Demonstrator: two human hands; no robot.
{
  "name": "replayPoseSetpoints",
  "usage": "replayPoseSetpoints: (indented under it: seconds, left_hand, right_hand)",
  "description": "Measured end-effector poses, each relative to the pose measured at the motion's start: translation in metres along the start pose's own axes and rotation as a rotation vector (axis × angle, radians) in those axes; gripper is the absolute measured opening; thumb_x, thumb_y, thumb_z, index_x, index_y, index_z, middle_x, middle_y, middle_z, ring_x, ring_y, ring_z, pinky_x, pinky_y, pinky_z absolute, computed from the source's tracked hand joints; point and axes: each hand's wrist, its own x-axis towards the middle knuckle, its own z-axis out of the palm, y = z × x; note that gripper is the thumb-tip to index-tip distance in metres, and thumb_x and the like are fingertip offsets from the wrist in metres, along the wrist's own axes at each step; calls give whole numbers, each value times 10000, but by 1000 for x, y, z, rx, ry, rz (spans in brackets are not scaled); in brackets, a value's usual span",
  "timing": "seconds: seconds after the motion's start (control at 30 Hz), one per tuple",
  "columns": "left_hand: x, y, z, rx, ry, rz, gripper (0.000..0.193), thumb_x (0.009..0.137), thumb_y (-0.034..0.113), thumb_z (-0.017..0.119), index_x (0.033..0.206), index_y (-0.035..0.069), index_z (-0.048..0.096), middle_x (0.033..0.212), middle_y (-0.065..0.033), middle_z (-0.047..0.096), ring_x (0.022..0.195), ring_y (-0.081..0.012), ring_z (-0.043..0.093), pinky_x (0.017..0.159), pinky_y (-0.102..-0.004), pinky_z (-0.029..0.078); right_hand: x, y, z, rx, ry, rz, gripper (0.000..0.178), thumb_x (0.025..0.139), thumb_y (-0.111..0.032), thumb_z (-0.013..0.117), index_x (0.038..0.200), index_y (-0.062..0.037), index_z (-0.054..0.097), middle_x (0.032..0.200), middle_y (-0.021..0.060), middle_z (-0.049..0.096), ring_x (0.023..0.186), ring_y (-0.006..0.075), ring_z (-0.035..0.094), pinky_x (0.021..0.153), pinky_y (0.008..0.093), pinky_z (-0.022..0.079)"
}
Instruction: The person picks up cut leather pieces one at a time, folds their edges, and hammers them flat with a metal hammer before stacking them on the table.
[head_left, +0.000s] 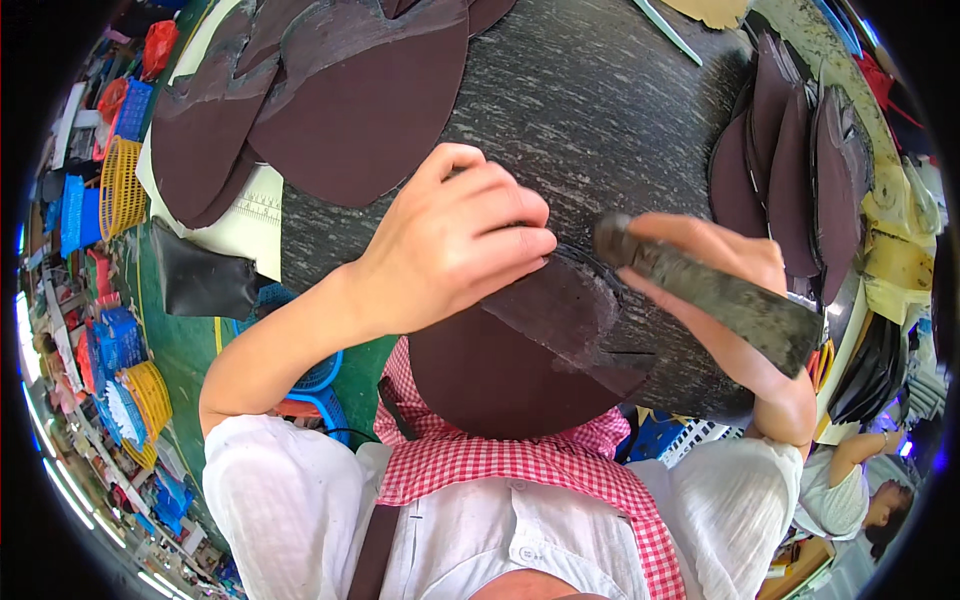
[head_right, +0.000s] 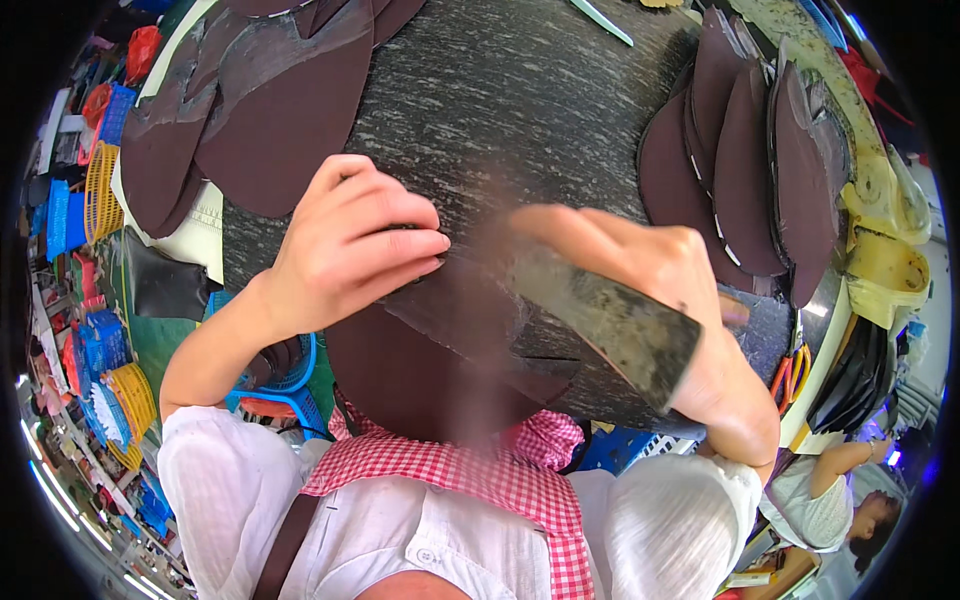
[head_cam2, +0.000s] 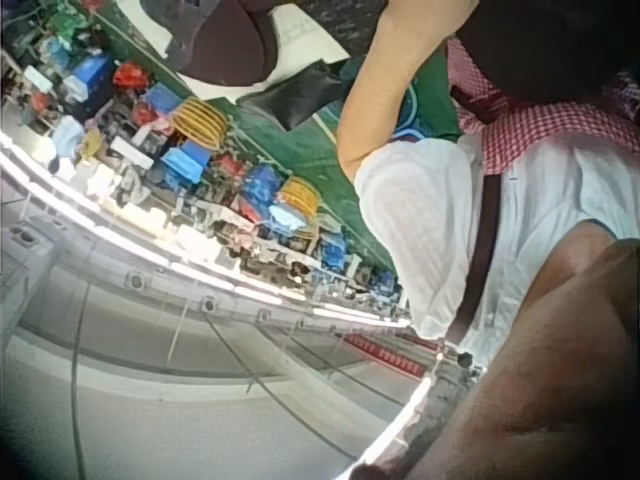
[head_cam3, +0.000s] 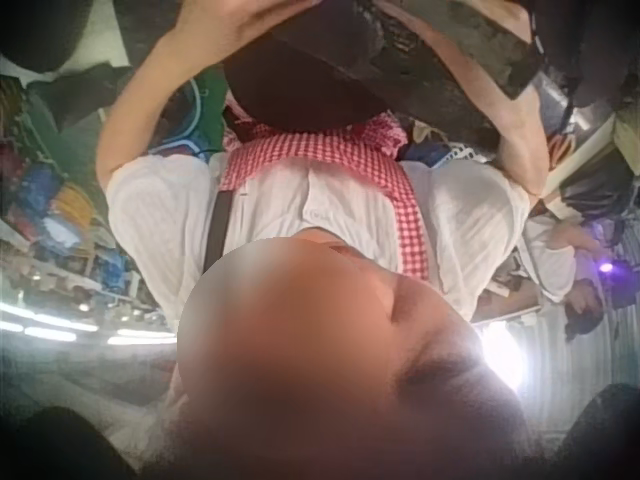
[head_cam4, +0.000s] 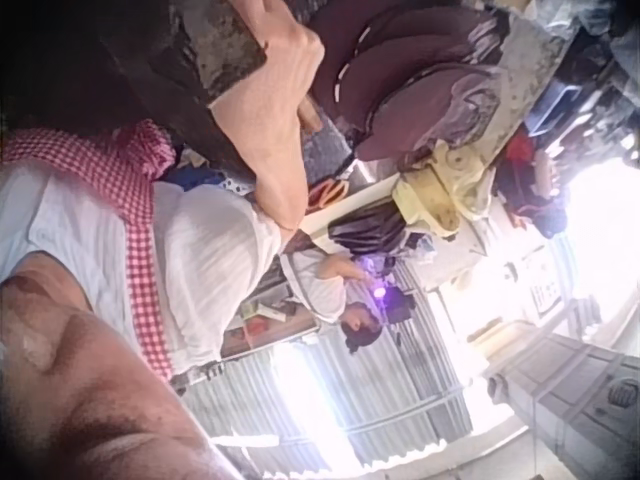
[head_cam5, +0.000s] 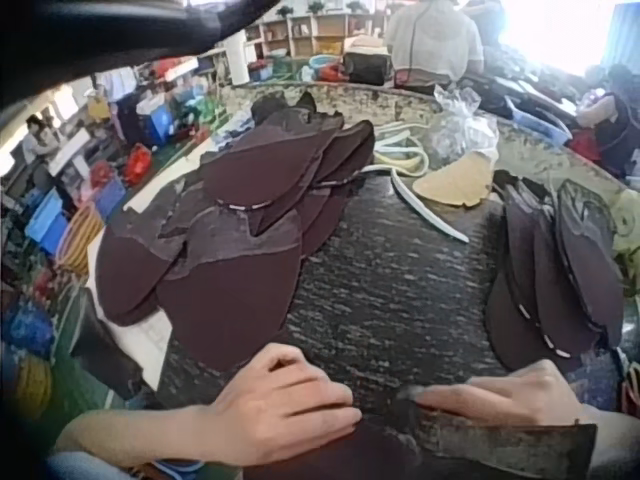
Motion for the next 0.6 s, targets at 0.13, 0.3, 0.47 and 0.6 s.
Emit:
replayPoseSetpoints:
  seconds: [0.13,0.3,0.47,0.6]
  left_hand:
    - [-1,4,6,242,-6,145,257,722,127,803,966,67,748,1003,-31,693,865,-202,653,837,-413,499]
    - [-2,16,11,357,-44,196,196,697,86,759,882,25,749,964,-64,675,859,-189,655,883,-430,538]
    - [-1,25,9,374,-112,145,197,718,94,763,902,27,745,964,-56,665,846,-188,646,923,-461,518]
    - [-11,24,2,181,13,-168,382,712,149,855,1070,74,746,986,-19,660,844,-200,630,973,-511,418]
  right_hand:
    - [11,24,9,33,-136,-123,293,834,-123,820,1094,-49,706,950,120,755,794,281,750,690,347,582]
    - [18,12,4,82,-151,-37,301,829,-104,814,1102,-44,701,947,124,751,792,294,749,685,340,581]
    - [19,20,8,128,-133,-105,299,840,-132,803,1107,-47,698,941,112,748,774,291,740,675,347,573]
    - [17,14,13,-21,-139,-105,273,844,-143,804,1078,-53,699,952,84,751,753,270,733,653,337,564]
